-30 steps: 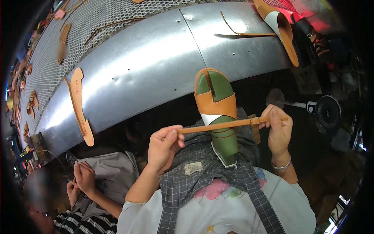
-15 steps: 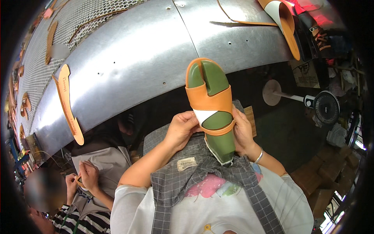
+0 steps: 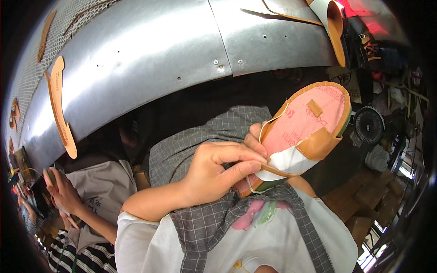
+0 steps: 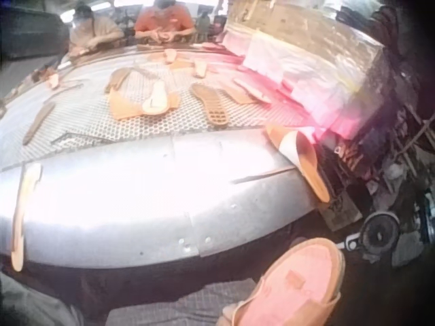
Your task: The person fits sandal uppers and straps onto shoe lasts and insoles by hand, removes them from the lasts, carries a sandal to apply glue at a workstation, and presses the straps onto the insole.
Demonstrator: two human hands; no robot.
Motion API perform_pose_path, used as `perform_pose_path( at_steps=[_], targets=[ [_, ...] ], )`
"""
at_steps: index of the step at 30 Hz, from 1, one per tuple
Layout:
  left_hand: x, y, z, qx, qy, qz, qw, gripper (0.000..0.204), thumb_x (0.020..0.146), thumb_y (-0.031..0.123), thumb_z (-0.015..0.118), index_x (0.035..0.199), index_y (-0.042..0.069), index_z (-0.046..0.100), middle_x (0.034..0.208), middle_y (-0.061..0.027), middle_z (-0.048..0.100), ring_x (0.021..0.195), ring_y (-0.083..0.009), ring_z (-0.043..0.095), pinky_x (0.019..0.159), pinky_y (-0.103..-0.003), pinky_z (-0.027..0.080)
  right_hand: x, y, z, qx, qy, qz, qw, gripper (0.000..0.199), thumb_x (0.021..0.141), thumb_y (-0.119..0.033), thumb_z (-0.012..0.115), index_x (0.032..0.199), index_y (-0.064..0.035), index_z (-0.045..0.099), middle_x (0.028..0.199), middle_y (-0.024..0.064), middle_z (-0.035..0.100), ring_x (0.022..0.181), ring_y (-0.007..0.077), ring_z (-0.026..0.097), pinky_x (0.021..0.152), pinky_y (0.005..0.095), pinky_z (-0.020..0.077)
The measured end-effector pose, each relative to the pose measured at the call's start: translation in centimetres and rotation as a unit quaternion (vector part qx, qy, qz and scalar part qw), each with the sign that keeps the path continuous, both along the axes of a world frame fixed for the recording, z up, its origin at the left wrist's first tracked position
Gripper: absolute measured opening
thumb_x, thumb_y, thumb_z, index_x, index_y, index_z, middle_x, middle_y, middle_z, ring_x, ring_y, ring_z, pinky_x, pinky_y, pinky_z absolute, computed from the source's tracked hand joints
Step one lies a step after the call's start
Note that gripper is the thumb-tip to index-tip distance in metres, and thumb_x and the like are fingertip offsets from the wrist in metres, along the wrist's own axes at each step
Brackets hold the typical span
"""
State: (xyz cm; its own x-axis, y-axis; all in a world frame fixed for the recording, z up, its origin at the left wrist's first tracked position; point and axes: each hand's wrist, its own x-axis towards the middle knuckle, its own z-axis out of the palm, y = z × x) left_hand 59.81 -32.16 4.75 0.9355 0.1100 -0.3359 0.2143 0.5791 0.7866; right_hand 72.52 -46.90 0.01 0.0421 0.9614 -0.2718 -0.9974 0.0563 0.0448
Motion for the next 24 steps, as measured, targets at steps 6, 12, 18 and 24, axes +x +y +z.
perform_pose_path(
  at_steps=[6,12,18,24],
  targets=[
    [-0.1,-0.6,-1.2,0.221,-0.073,0.038,0.972,0.009,0.077,0.008,0.074,0.085,0.004,0.073,0.080,-0.0074,0.066,0.083,-0.0155,0.061,0.078,-0.031,0.047,-0.5,-0.9,-0.9,-0.028,0.024,0.017,0.999,0.033,0.098,-0.033,0.046,0.077,-0.0073,0.046,0.077,0.0145,0.055,0.070,0.0229,0.052,0.069,0.0369,0.0465],
    [-0.2,-1.0,-2.2,0.263,-0.049,0.047,0.962,0.058,0.058,0.020,0.087,0.108,0.007,0.061,0.106,-0.0094,0.056,0.112,-0.0267,0.048,0.096,-0.038,0.038,-1.2,-1.3,-2.6,0.019,-0.096,0.001,0.995,0.035,0.092,-0.037,0.054,0.081,-0.0041,0.048,0.083,0.0161,0.055,0.075,0.0251,0.055,0.066,0.0331,0.0480],
    [2.3,2.7,-1.9,0.116,-0.191,0.018,0.974,0.112,0.050,0.033,0.091,0.142,0.008,0.032,0.130,-0.0124,0.045,0.124,-0.0292,0.041,0.103,-0.041,0.034,-1.4,-1.1,-1.6,0.064,-0.206,-0.043,0.976,0.041,0.088,-0.040,0.062,0.085,-0.0013,0.051,0.088,0.0175,0.055,0.080,0.0270,0.057,0.064,0.0299,0.0492],
    [-0.3,4.6,-5.3,-0.182,-0.169,0.227,0.942,0.105,0.070,0.078,0.056,0.146,0.011,0.029,0.107,-0.0047,0.055,0.104,-0.0249,0.053,0.096,-0.043,0.043,-1.2,1.1,3.4,-0.170,-0.710,-0.076,0.679,0.032,0.097,-0.023,0.054,0.078,0.0028,0.055,0.093,0.0131,0.062,0.076,0.0153,0.058,0.064,0.0256,0.0445]
  ],
)
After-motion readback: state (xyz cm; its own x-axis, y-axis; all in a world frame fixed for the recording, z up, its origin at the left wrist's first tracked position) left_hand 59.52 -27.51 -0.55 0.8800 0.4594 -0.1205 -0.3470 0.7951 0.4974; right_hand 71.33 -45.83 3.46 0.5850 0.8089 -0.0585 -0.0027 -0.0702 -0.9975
